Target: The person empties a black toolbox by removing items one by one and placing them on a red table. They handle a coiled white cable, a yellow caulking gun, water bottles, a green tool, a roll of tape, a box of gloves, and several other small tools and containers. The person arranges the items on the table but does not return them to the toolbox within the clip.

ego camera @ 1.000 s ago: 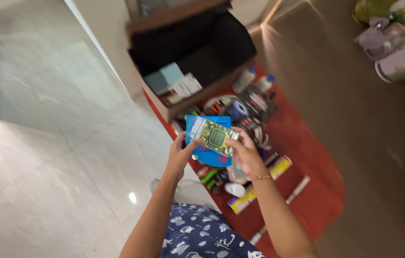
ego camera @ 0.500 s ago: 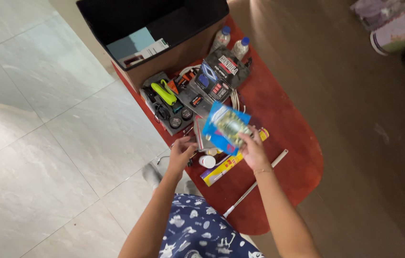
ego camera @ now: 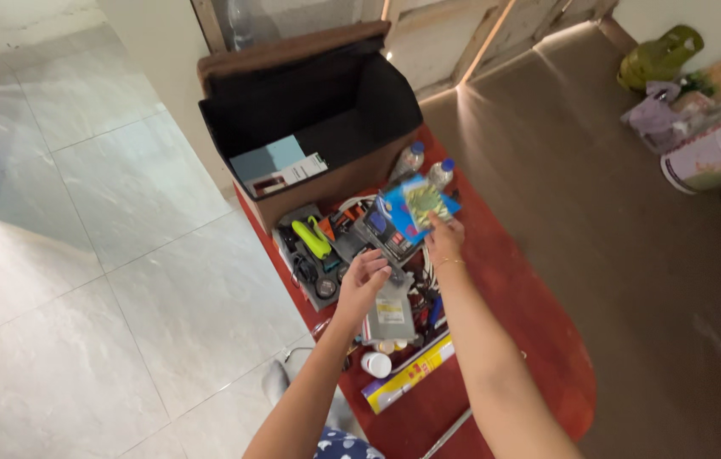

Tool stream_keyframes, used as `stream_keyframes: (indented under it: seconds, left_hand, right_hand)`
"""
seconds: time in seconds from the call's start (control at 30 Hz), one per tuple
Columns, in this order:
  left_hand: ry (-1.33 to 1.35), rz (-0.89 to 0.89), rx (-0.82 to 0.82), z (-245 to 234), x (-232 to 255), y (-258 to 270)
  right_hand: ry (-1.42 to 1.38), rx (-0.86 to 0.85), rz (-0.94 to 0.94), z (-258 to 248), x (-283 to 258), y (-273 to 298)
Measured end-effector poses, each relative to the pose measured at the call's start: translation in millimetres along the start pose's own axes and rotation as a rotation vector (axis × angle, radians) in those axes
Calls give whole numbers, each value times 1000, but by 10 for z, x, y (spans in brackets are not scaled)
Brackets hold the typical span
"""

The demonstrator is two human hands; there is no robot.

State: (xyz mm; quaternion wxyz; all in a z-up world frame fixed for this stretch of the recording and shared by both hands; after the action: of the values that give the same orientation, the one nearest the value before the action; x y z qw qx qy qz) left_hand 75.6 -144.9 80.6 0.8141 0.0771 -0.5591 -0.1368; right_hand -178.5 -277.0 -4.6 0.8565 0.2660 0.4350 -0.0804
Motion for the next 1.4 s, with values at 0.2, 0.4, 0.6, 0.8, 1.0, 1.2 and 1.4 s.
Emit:
stream_keyframes:
  seconds: [0.2,0.4,0.6,0.8,1.0,1.2,1.4]
  left_hand:
    - [-7,-29,13,-7,27,-87]
    - [-37,-69,25,91,-33,-188]
    - [-5,-52,10,153,-71,-188]
    - [-16,-50,48,48,-95,-177]
    - [126,49,56,-160,185,-195]
    - [17,15,142,-861,520,-324]
    - [-5,106,138,-1737,1087,-723]
  right_hand:
    - [641,444,-190,-401,35,179]
    - [456,157,-314,-204,47,421]
    - [909,51,-586,46,-261,693]
    - [1016,56,-723,259,-316,1083]
    - [213,-317,46,801,632,1518]
    - [247,-382,154,1634,915,1778]
    - [313,-366,132,2459,1124,1587]
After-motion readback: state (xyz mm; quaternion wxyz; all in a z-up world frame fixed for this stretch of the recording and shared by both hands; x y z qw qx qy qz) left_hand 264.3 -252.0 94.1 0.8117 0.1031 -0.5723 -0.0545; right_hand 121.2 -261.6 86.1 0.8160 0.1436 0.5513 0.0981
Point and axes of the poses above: each hand's wrist, its own y-axis away from the middle knuckle, its own z-axis out of the palm, x = y × z, the point moved 10 cm from there along -y, towards the middle knuckle, and after that the axes turned 5 degrees about -y, right-handed, at the moved point
